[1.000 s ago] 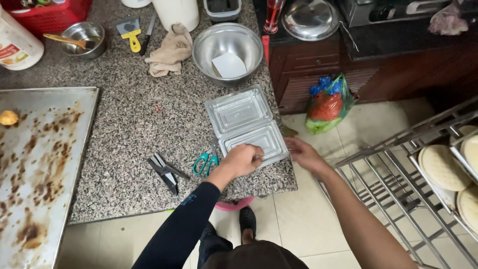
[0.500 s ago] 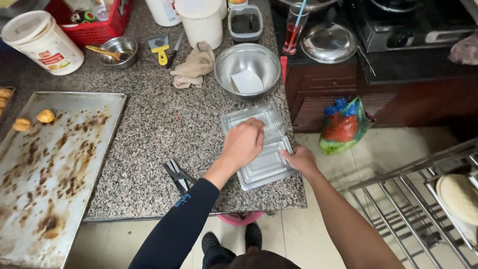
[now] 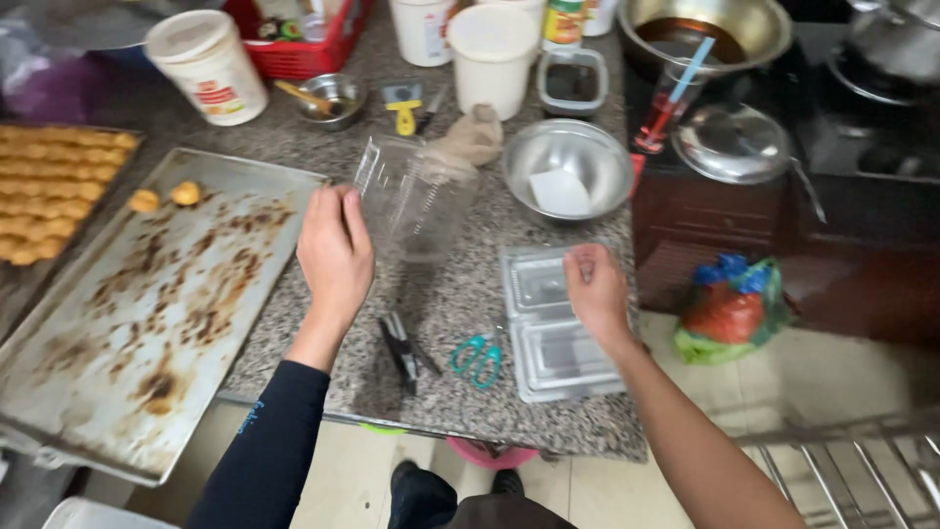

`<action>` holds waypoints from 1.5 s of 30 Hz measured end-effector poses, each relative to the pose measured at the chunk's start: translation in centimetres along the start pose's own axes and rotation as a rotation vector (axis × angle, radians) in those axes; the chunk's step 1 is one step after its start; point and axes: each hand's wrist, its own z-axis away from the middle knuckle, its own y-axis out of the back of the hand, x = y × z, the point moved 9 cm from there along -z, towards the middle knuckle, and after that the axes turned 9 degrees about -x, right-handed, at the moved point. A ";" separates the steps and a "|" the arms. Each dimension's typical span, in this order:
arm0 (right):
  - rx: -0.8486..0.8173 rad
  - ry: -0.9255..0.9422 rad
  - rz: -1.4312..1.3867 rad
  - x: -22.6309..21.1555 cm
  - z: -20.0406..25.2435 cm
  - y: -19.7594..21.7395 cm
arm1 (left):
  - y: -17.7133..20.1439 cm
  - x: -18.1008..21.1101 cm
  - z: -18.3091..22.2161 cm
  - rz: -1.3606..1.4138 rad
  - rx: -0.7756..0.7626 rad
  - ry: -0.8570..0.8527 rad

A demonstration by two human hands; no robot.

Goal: The person places cream puffs from a metal tray into a plastic container and سپس closes the container.

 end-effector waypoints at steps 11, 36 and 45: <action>-0.288 -0.027 -0.455 -5.9 -6.7 -18.2 | -7.3 -16.0 12.6 -0.350 -0.733 -0.375; -0.945 -0.037 -0.239 -34.9 -10.4 -55.5 | 9.8 -53.6 -0.7 -0.006 -0.252 0.543; -0.973 0.116 0.018 -36.6 -14.3 -67.8 | 6.5 -57.6 0.9 -0.261 -0.490 0.640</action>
